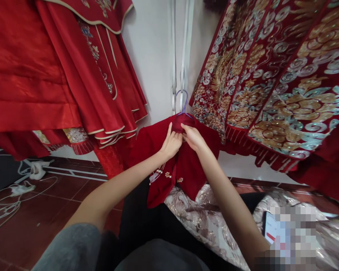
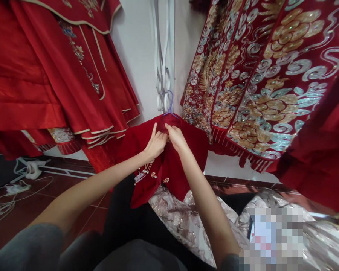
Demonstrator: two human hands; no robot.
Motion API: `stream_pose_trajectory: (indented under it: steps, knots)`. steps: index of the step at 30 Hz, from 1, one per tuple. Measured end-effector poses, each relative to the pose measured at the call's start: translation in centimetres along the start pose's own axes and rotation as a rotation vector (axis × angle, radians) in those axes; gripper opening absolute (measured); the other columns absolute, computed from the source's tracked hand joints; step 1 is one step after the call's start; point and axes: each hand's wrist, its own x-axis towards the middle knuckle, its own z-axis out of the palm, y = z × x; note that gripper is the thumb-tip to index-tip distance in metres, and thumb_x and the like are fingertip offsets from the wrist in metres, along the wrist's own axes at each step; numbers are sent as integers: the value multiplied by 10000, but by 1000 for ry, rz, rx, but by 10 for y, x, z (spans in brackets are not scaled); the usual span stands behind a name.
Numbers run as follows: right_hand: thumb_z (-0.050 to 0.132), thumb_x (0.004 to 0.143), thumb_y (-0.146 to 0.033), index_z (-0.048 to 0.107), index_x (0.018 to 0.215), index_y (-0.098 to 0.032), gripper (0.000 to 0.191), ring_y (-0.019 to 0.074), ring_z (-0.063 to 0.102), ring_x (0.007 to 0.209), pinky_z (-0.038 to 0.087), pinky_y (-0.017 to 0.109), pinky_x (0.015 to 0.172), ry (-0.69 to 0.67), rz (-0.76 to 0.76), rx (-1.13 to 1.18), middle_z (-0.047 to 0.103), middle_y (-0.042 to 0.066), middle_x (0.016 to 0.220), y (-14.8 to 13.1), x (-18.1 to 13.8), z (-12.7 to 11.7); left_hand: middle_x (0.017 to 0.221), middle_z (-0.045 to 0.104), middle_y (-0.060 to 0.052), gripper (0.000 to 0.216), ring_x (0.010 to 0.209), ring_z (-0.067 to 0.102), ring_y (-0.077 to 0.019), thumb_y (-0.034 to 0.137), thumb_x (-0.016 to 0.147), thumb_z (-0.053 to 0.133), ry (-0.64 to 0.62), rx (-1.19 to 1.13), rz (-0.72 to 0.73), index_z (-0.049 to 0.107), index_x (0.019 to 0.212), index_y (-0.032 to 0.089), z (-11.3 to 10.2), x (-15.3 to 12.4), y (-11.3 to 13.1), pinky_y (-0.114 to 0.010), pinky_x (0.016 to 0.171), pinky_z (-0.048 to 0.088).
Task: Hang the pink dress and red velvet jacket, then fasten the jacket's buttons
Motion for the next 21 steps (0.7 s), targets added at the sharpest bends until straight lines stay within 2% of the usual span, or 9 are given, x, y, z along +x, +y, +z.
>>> stream_pose_trajectory:
  steps: [4, 6, 8, 15, 18, 21]
  knots:
    - [639, 733, -351, 542, 836, -205, 203, 201, 588, 1028, 471, 322, 907, -47, 50, -21, 646, 59, 962, -6, -8, -3, 807, 623, -63, 256, 835, 581, -217, 29, 860, 328, 4, -42, 2, 562, 919, 114, 2, -6, -1, -617, 1119, 179]
    - [616, 758, -325, 566, 936, -211, 218, 199, 561, 1127, 457, 331, 963, -62, 58, -30, 626, 70, 1136, -9, -13, -8, 789, 622, -63, 258, 821, 580, -215, 53, 890, 311, -21, -64, 1, 561, 918, 111, 3, -7, -1, -622, 1114, 177]
    - [593, 781, -296, 571, 1022, -228, 251, 189, 551, 1167, 447, 341, 994, -58, 33, -30, 600, 59, 1221, -9, -17, -14, 774, 620, -64, 258, 814, 581, -212, 70, 906, 306, -37, -75, 9, 561, 913, 106, 4, -6, -2, -613, 1123, 156]
    - [584, 799, -283, 600, 1032, -245, 237, 215, 593, 1128, 464, 409, 995, -88, -52, -13, 614, 61, 1219, -9, -17, -32, 791, 637, -77, 263, 849, 594, -220, 78, 902, 306, -33, -4, 16, 568, 928, 92, 2, -2, -2, -596, 1144, 92]
    - [571, 810, -299, 591, 1039, -217, 244, 204, 567, 1165, 437, 367, 1024, -68, -59, -25, 611, 88, 1222, -8, -15, -26, 795, 653, -92, 271, 844, 612, -228, 140, 920, 312, -10, -44, 40, 568, 984, 81, 4, -1, -6, -593, 1143, 56]
    - [553, 828, -404, 582, 1067, -188, 323, 217, 528, 1208, 409, 366, 1040, -67, -27, -83, 633, 108, 1186, -2, -12, -13, 733, 667, -85, 331, 722, 636, -209, 206, 932, 303, -79, -70, 81, 565, 1064, 53, 6, -2, -12, -562, 1148, 50]
